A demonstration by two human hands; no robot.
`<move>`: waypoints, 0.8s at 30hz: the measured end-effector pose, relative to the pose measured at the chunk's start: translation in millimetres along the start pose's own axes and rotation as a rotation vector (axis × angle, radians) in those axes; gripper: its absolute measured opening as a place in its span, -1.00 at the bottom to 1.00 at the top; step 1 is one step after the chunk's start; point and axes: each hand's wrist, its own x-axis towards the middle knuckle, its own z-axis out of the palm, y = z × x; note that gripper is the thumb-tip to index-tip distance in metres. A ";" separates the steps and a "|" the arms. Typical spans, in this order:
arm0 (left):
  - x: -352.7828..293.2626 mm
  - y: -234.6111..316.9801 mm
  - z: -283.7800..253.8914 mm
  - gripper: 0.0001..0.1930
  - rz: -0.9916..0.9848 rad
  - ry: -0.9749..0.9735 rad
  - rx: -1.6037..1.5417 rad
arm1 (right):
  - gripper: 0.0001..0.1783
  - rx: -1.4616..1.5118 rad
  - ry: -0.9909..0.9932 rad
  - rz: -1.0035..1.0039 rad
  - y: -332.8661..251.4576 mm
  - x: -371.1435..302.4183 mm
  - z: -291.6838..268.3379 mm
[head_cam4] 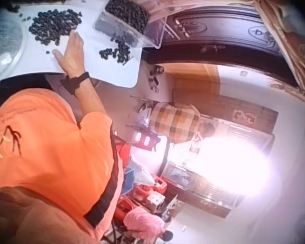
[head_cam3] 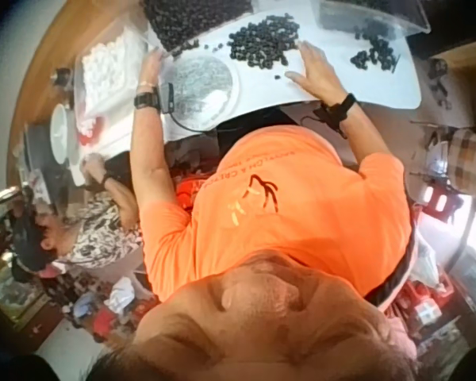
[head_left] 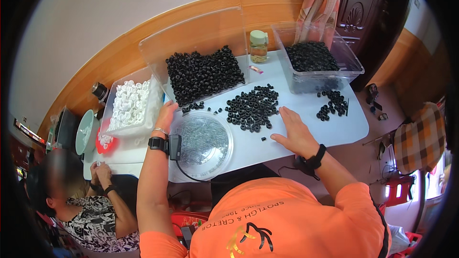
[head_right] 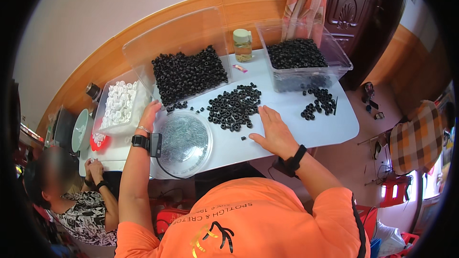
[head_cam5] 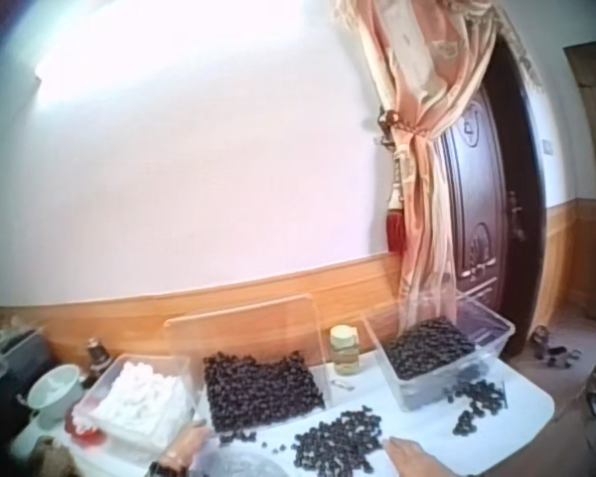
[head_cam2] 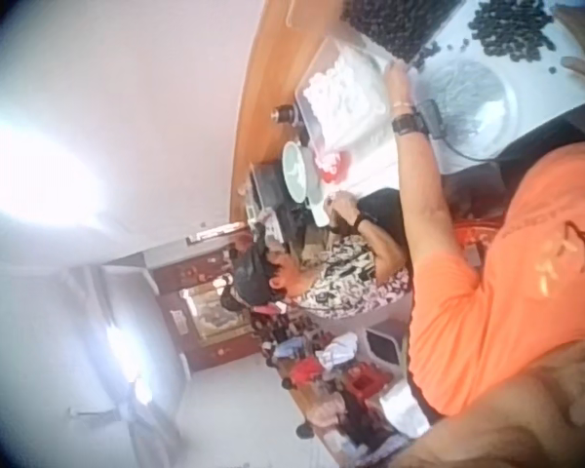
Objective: Assemble small plastic shoe components by hand.
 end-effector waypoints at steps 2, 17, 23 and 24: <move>-0.5 2.6 2.2 -0.31 -0.020 -0.007 0.005 | 0.03 0.044 -0.141 0.078 14.1 2.3 8.8; -15.9 16.2 28.9 -0.59 0.010 0.136 -0.168 | 0.18 -0.056 -0.145 0.084 5.3 13.1 42.0; 8.0 -17.9 -8.0 -0.44 -0.092 0.109 -0.025 | 0.11 -0.113 -0.065 -0.006 -6.0 9.8 50.5; 7.1 -15.0 -4.5 -0.44 -0.094 0.101 -0.019 | 0.10 -0.116 -0.057 0.000 -4.7 9.6 49.6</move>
